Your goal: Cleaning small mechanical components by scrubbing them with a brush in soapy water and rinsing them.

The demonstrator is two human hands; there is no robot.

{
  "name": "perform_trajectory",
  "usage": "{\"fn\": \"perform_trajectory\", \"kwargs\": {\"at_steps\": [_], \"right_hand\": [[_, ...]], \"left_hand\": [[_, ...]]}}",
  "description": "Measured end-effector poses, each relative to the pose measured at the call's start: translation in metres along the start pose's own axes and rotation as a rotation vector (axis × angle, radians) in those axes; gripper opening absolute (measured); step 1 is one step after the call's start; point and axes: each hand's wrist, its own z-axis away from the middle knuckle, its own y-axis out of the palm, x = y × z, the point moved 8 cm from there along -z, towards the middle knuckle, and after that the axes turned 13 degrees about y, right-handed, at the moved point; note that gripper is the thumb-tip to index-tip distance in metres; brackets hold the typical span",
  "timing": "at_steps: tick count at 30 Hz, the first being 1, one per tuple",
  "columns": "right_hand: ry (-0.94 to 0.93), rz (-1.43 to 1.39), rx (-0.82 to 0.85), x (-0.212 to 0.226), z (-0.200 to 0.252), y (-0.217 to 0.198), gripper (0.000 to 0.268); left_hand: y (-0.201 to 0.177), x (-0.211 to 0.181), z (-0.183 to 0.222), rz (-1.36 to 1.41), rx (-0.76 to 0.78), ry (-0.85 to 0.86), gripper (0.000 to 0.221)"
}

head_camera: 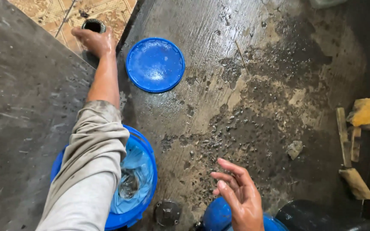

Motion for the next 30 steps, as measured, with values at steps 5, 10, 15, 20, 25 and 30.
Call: {"fn": "perform_trajectory", "kwargs": {"at_steps": [5,10,15,20,25,30], "right_hand": [[0.008,0.009,-0.018,0.002,0.013,0.008,0.046],[0.008,-0.034,-0.098,0.005,0.064,0.016,0.049],[0.148,-0.391,-0.316,-0.017,0.129,0.008,0.061],[-0.053,-0.542,-0.301,-0.039,0.212,0.009,0.059],[-0.188,-0.567,-0.225,-0.066,0.277,-0.022,0.06],[-0.428,-0.423,-0.245,-0.075,0.383,-0.05,0.071]], "left_hand": [[0.02,-0.023,0.006,-0.184,0.402,-0.354,0.146],[0.034,-0.09,0.058,-0.034,0.285,0.039,0.125],[-0.116,-0.296,0.129,0.438,0.342,0.371,0.056],[-0.323,-0.448,0.221,0.844,0.923,0.531,0.062],[-0.411,-0.478,0.269,0.909,1.373,0.578,0.051],[-0.534,-0.524,0.253,0.821,1.81,0.649,0.054]]}}
